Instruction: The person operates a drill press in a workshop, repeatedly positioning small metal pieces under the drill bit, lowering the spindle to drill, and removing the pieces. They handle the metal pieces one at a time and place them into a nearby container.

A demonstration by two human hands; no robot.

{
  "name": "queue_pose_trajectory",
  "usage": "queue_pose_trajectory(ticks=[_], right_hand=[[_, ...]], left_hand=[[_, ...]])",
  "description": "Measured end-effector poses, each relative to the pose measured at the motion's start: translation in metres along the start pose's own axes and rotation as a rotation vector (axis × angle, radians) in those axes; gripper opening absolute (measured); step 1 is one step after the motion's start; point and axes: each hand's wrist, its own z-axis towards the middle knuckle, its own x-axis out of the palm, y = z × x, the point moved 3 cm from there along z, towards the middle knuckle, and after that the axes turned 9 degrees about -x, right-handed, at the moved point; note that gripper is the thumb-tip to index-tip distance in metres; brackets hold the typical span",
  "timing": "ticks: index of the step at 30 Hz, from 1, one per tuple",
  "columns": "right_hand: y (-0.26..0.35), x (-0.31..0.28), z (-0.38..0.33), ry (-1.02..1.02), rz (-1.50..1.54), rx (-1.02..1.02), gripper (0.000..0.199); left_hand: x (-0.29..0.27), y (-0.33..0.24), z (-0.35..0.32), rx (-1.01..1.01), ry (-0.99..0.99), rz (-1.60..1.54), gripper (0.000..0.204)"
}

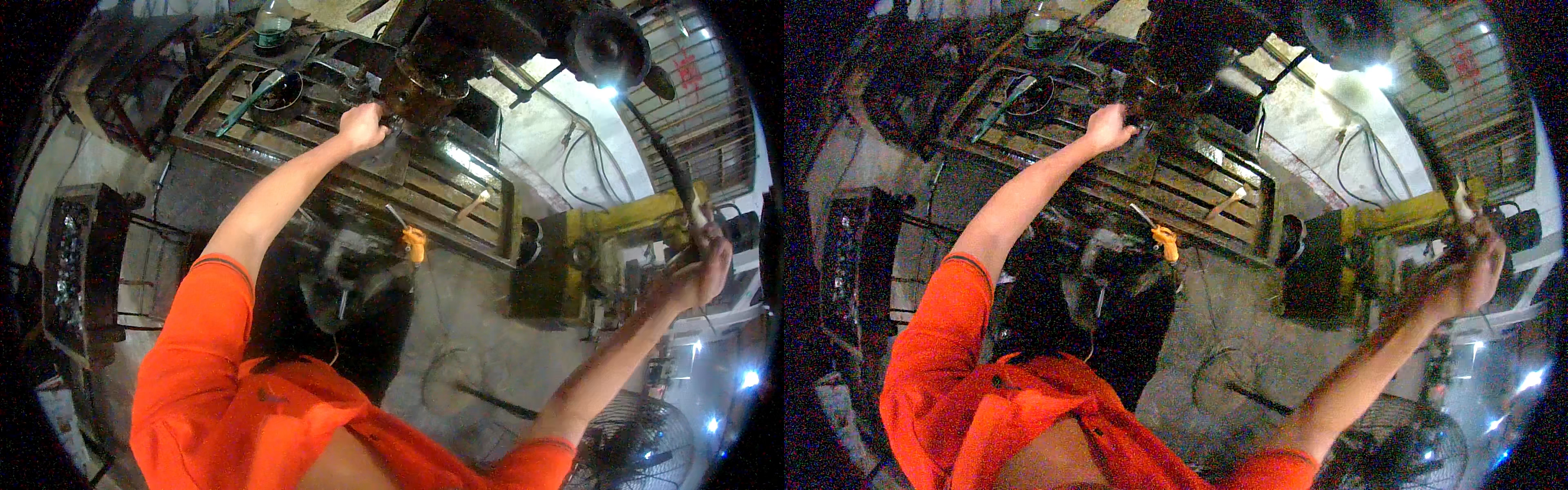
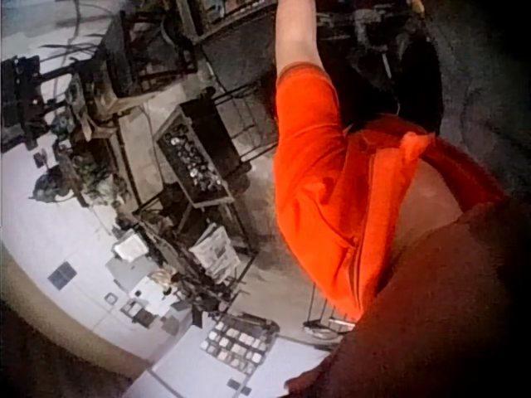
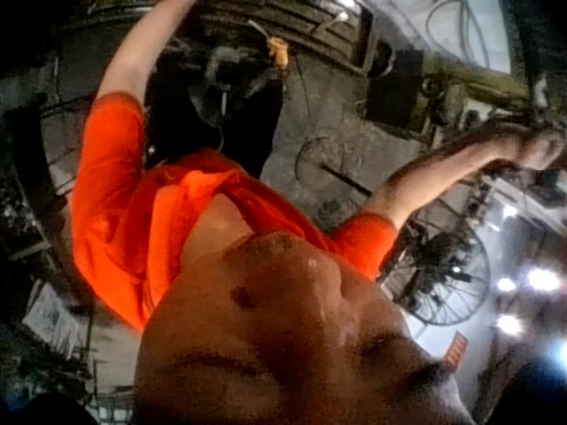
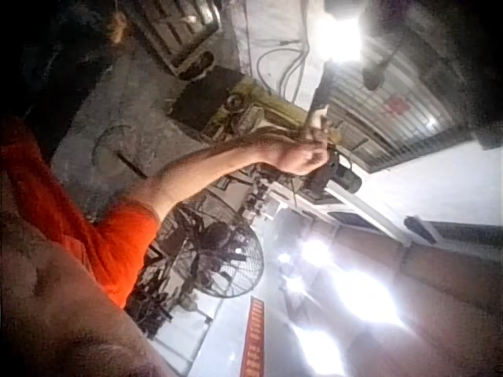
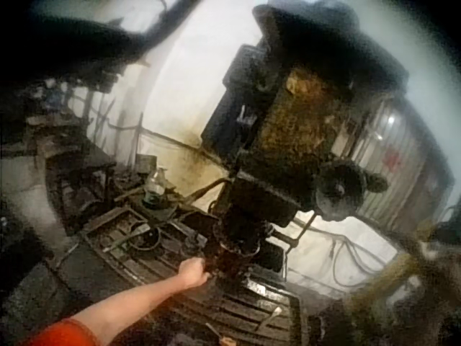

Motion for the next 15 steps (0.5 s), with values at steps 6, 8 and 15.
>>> queue_pose_trajectory(ticks=[6,8,15], right_hand=[[-0.002,-0.005,0.006,-0.080,0.108,0.299,0.024],[-0.003,-0.005,0.001,-0.107,0.135,0.336,0.023],[0.016,0.013,-0.049,-0.143,0.127,0.261,0.014]], left_hand=[[0.000,0.002,-0.001,-0.009,0.007,-0.002,0.029],[0.004,0.005,0.001,-0.008,-0.014,-0.013,0.029],[0.005,0.007,0.001,-0.032,-0.012,-0.026,0.029]])
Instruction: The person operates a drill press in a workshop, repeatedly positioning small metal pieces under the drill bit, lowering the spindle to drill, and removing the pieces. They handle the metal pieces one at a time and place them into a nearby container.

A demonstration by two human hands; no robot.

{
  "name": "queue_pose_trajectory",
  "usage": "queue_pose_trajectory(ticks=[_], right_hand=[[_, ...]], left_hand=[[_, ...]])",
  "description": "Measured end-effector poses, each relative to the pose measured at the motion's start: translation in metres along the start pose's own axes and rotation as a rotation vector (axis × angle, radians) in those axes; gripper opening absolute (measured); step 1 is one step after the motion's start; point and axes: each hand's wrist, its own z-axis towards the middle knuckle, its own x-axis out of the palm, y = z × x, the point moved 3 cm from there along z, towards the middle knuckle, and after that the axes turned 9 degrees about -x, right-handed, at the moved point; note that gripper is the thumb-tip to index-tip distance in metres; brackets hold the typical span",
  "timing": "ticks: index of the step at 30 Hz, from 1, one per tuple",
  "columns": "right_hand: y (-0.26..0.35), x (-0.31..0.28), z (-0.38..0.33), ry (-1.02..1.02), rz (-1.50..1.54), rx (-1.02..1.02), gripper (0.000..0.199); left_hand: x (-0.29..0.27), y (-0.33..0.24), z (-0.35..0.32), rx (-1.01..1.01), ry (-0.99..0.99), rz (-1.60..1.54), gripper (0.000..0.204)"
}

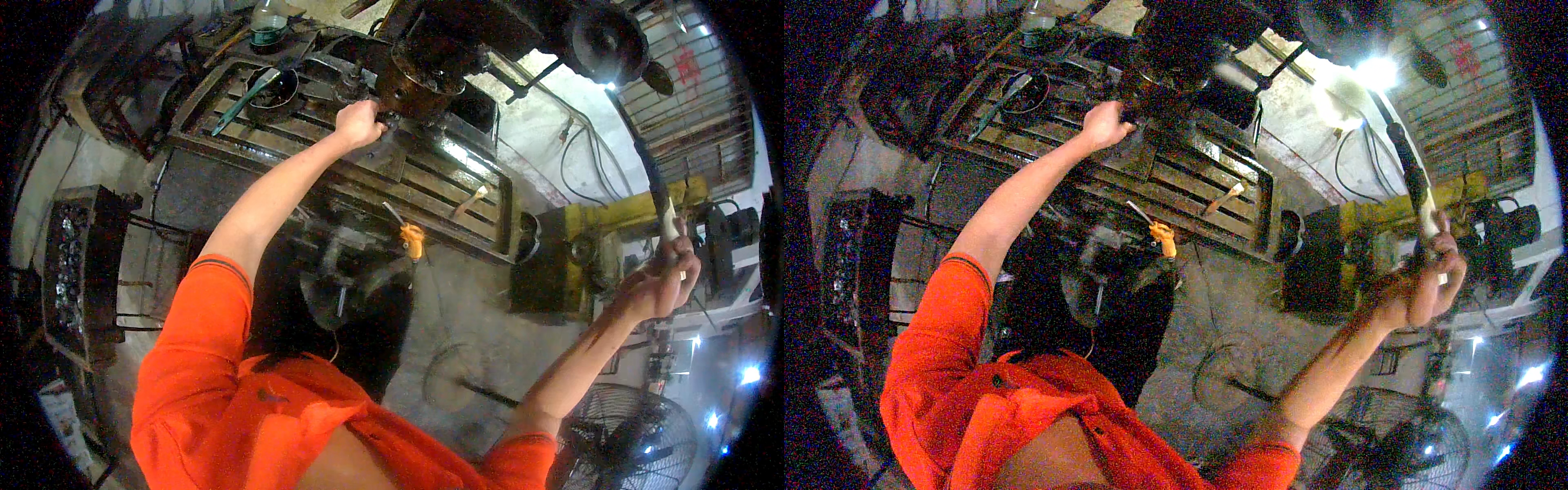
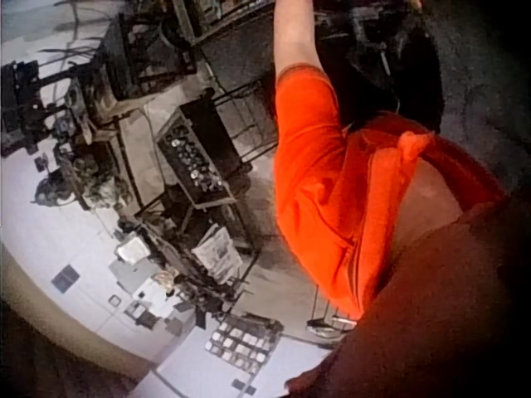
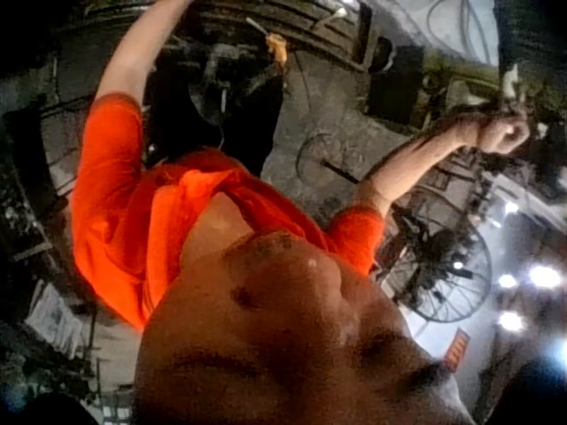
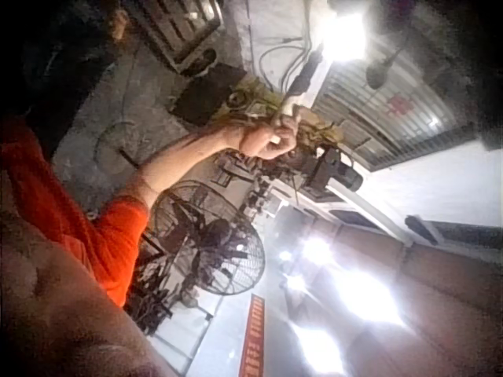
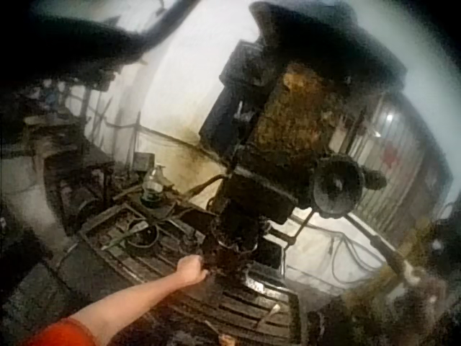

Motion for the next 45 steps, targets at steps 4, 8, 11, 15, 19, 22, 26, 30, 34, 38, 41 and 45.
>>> queue_pose_trajectory(ticks=[4,8,11,15,19,22,26,30,34,38,41,45], right_hand=[[0.007,-0.001,0.004,0.076,0.089,0.002,0.011],[0.010,0.010,0.002,-0.016,0.051,0.022,0.012],[0.012,0.012,0.001,-0.021,0.052,0.024,0.011],[0.005,0.002,-0.013,0.007,0.089,-0.037,0.005],[0.006,0.010,-0.024,-0.036,0.070,-0.011,0.004],[0.012,0.019,-0.027,-0.037,0.053,-0.008,0.015],[0.006,0.012,-0.036,-0.060,0.041,0.022,0.023],[0.005,0.019,-0.041,-0.111,0.066,-0.019,0.015],[-0.009,0.015,-0.051,-0.083,-0.018,0.001,0.013],[-0.024,-0.009,-0.066,-0.035,-0.023,0.081,0.028],[-0.043,-0.054,-0.068,0.057,-0.262,-0.114,0.039],[-0.063,-0.053,-0.075,0.016,-0.194,-0.096,0.033]], left_hand=[[-0.005,-0.009,-0.004,0.013,0.016,-0.001,0.030],[-0.004,-0.001,-0.001,0.012,0.005,-0.058,0.034],[-0.015,0.001,-0.007,0.019,0.012,-0.137,0.038],[-0.048,0.008,-0.030,0.068,0.151,-0.166,0.039],[-0.090,0.035,-0.061,0.136,0.260,-0.283,0.039],[-0.109,0.086,-0.079,0.172,0.278,-0.287,0.038],[-0.175,0.128,-0.126,-0.119,0.351,-0.301,0.036],[-0.230,0.210,-0.161,-0.236,0.072,-0.317,0.040],[-0.296,0.282,-0.210,-0.455,-0.166,-0.497,0.040],[-0.350,0.360,-0.264,-0.466,-0.417,-0.301,0.038],[-0.377,0.384,-0.293,-0.643,-0.521,-0.183,0.044],[-0.401,0.433,-0.349,-0.875,-0.493,-0.166,0.047]])
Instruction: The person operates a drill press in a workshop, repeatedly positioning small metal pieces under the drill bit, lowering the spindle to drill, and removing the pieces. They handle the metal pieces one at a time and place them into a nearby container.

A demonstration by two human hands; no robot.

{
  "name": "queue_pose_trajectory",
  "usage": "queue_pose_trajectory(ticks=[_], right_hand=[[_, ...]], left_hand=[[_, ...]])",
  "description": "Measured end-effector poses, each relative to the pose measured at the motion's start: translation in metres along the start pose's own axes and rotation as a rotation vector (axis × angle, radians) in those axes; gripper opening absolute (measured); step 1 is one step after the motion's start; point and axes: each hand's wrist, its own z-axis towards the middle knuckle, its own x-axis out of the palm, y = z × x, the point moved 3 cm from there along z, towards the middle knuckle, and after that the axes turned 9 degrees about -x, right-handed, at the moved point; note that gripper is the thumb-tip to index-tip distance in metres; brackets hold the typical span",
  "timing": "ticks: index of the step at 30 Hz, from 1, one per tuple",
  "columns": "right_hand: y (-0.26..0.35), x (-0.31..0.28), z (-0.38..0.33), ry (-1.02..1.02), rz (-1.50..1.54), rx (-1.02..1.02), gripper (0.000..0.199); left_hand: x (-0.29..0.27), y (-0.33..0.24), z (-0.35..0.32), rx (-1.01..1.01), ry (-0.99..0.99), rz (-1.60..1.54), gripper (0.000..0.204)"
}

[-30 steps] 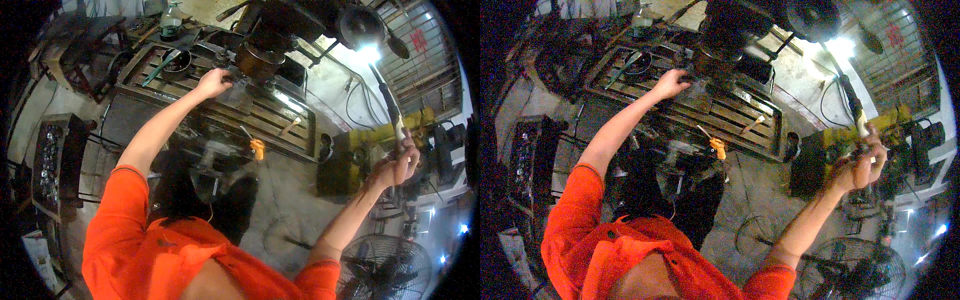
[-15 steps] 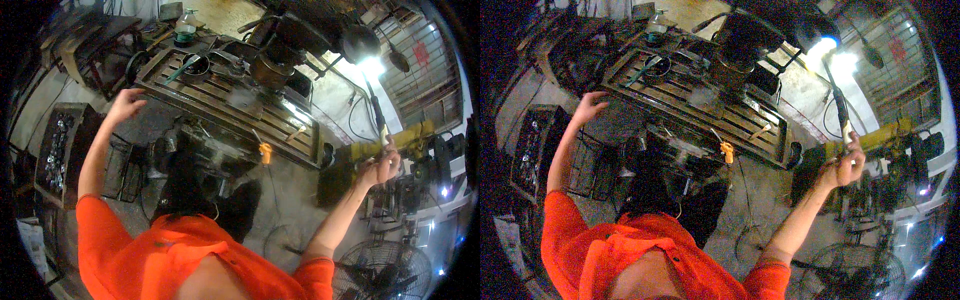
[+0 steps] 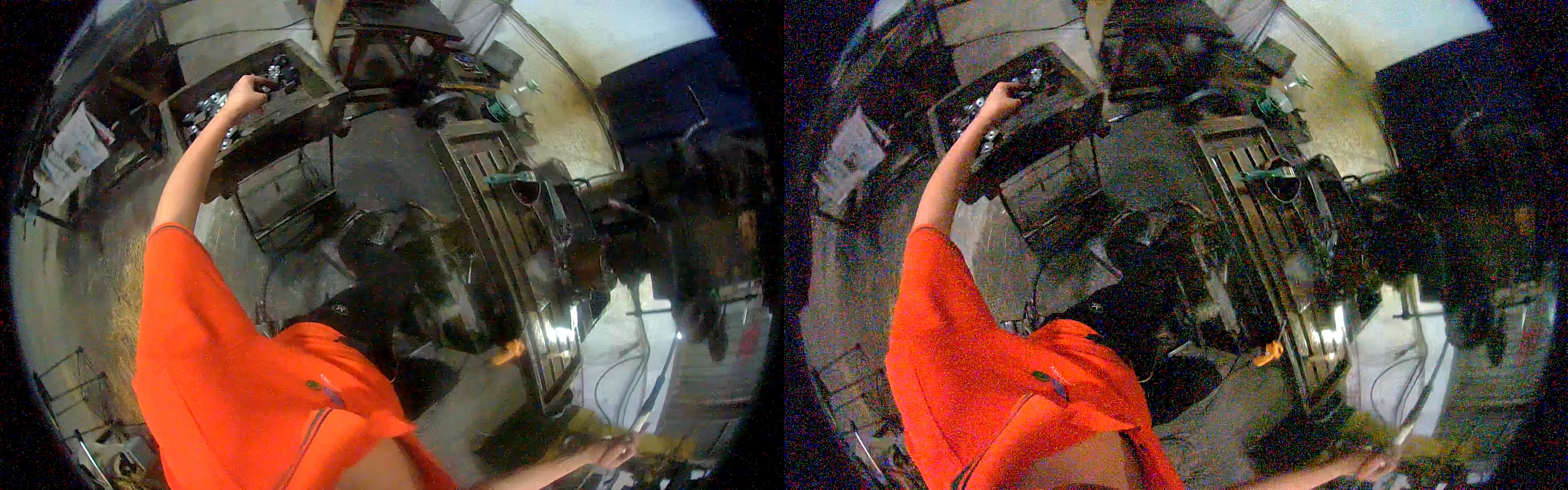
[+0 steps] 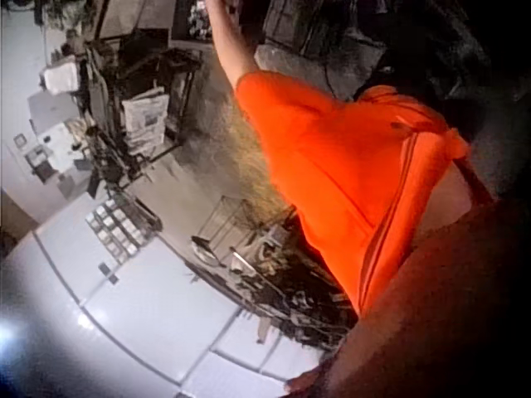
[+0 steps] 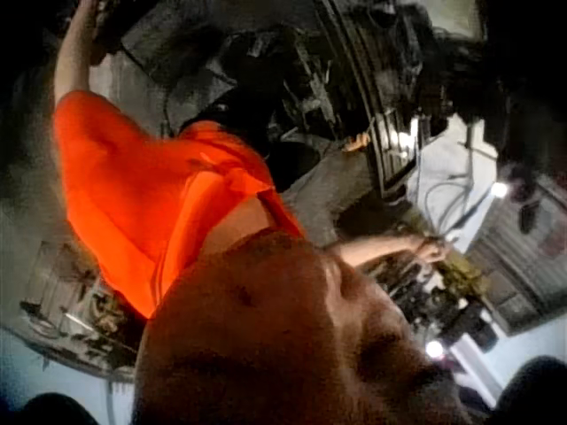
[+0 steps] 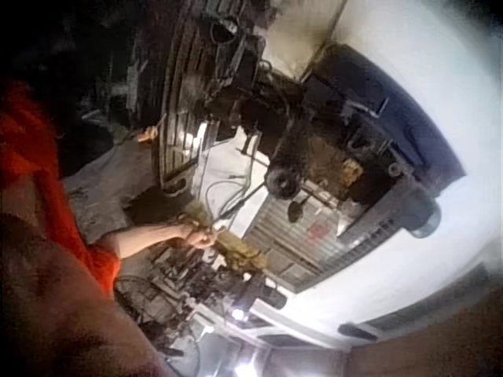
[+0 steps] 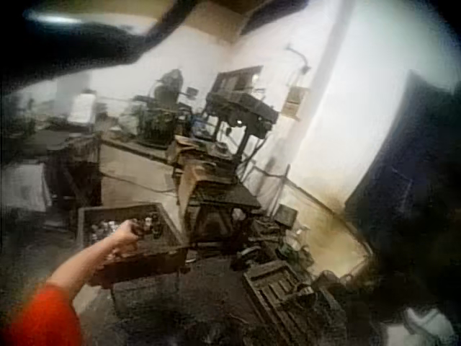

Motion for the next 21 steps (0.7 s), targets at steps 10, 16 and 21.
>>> queue_pose_trajectory(ticks=[10,16,21], right_hand=[[-0.026,0.010,-0.021,-0.054,-0.322,0.079,0.030],[-0.036,-0.004,-0.029,-0.031,-0.341,0.008,0.030],[-0.042,0.002,-0.029,0.000,-0.367,-0.024,0.030]], left_hand=[[-0.009,0.112,0.051,-0.071,-0.154,0.493,0.042],[-0.001,0.117,0.056,-0.015,-0.072,0.532,0.044],[-0.025,0.096,0.016,0.010,-0.049,0.647,0.044]])
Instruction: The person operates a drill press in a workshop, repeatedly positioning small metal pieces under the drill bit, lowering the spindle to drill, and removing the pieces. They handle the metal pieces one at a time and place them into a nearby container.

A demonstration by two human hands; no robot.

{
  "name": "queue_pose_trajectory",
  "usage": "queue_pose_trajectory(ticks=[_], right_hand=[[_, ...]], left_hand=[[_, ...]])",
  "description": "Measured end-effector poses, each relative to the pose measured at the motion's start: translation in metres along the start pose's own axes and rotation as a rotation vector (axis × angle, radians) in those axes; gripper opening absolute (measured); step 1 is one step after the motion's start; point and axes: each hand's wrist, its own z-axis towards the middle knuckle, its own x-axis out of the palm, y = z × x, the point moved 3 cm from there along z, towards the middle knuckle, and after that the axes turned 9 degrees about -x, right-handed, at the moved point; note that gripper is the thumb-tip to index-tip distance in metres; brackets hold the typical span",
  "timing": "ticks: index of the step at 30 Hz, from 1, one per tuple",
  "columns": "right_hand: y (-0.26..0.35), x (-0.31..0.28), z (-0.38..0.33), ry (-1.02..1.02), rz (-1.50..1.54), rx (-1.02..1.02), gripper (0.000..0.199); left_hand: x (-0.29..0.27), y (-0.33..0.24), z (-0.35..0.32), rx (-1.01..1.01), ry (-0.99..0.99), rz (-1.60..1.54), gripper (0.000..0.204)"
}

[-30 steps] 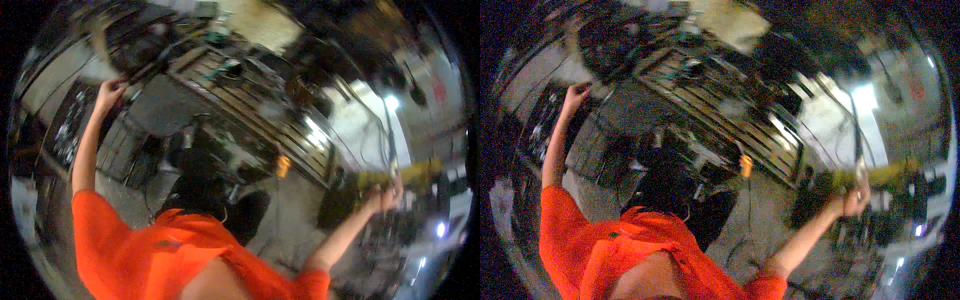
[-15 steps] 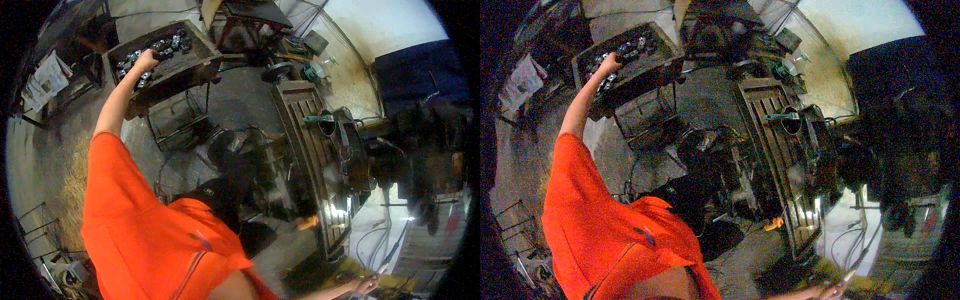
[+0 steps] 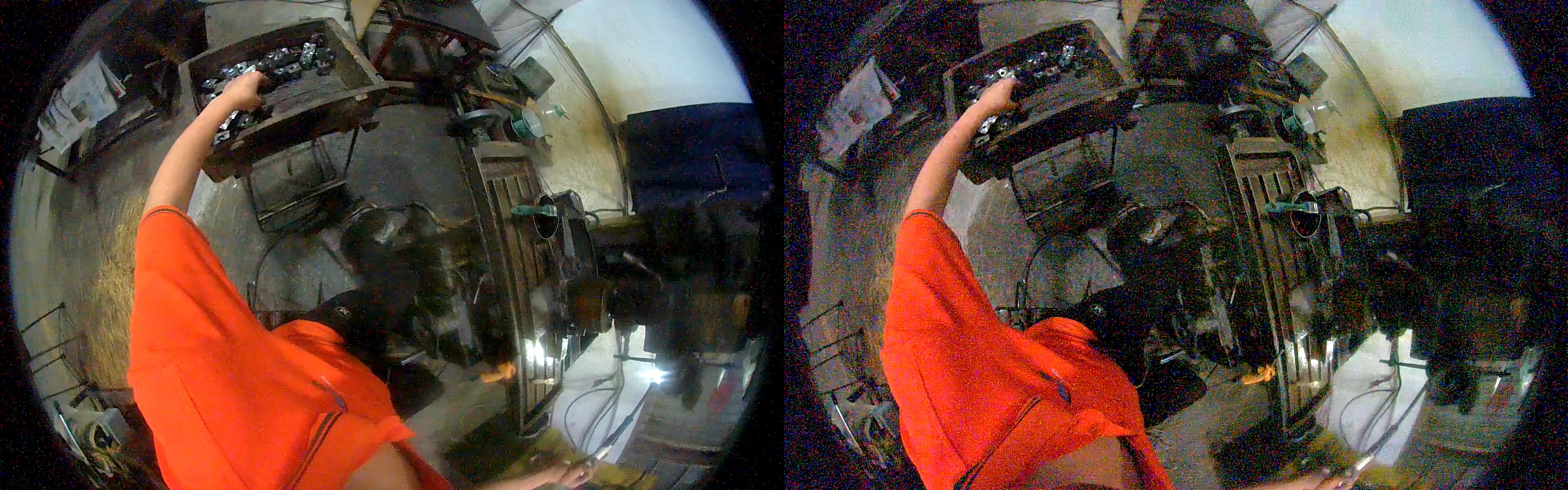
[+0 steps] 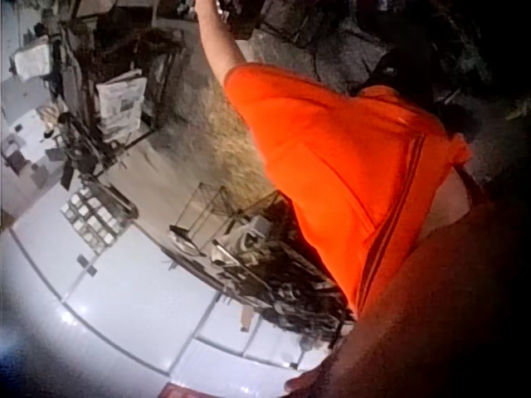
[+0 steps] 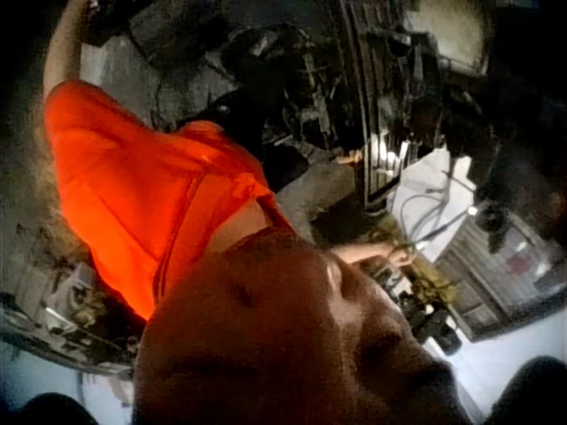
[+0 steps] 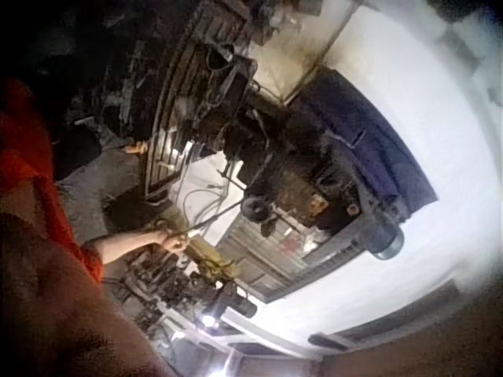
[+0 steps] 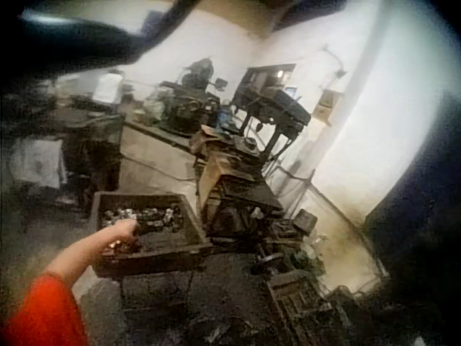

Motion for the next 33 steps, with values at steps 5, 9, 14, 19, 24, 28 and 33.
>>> queue_pose_trajectory(ticks=[5,9,14,19,24,28,33], right_hand=[[-0.003,0.001,-0.004,0.019,-0.052,-0.036,0.030],[-0.004,0.007,0.008,0.043,-0.078,-0.087,0.030],[-0.023,-0.014,0.007,0.094,-0.190,-0.162,0.031],[-0.043,-0.039,0.035,0.352,-0.185,-0.150,0.033],[0.035,-0.029,0.067,0.119,0.388,0.043,0.040],[0.079,-0.018,0.074,0.034,0.271,0.164,0.038],[0.110,-0.011,0.087,0.031,0.460,0.122,0.029]], left_hand=[[-0.020,0.003,-0.013,-0.040,-0.093,0.087,0.039],[0.004,0.019,-0.013,0.098,-0.100,0.211,0.031],[0.009,-0.002,-0.008,0.020,-0.073,0.363,0.020],[0.024,-0.018,0.004,-0.117,0.080,0.324,0.024],[0.064,0.010,0.041,-0.022,-0.006,0.393,0.023],[0.057,0.015,0.048,0.082,-0.002,0.452,0.023],[0.019,0.029,0.051,-0.061,-0.029,-0.396,0.049]])
